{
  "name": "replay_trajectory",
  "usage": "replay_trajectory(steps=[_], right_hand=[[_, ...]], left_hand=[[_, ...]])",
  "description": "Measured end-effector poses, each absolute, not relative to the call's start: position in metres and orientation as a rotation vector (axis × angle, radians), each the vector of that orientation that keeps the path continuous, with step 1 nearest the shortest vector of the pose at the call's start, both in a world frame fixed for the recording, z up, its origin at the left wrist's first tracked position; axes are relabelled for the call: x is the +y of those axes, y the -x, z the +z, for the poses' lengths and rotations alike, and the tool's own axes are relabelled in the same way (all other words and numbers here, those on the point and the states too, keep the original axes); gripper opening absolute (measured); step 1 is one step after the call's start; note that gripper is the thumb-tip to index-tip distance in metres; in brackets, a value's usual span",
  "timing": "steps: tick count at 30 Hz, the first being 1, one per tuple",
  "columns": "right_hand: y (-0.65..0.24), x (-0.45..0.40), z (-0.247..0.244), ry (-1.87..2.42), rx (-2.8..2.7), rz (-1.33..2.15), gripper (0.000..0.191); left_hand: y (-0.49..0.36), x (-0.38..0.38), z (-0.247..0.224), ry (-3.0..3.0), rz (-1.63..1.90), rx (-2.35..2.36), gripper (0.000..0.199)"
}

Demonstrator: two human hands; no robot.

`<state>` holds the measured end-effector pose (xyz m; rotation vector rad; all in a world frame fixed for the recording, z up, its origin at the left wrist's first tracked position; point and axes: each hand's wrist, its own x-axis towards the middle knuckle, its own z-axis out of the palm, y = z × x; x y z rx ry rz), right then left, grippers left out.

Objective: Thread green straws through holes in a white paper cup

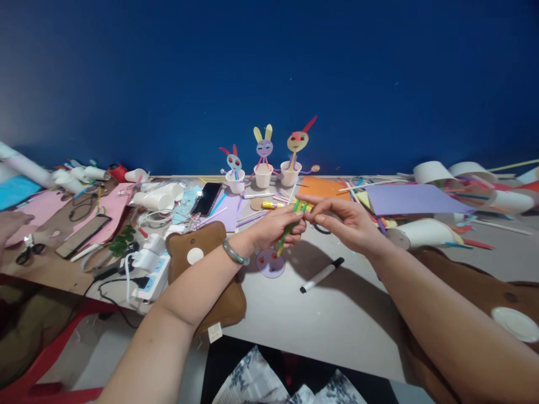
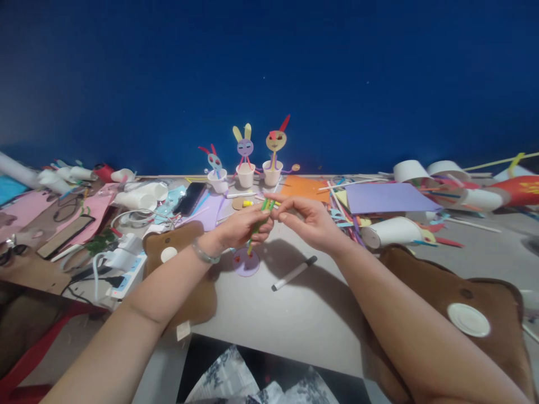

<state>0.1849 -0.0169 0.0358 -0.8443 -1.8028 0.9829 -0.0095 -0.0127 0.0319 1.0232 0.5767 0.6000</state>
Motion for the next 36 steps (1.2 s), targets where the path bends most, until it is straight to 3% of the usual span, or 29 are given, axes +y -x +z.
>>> replay_trajectory(steps=[36], right_hand=[[-0.183,-0.017,0.037,0.823,-1.933,0.922,0.017]], left_hand=[[0.005,-0.006,0.014,-1.267,0.971,0.687,0.040]])
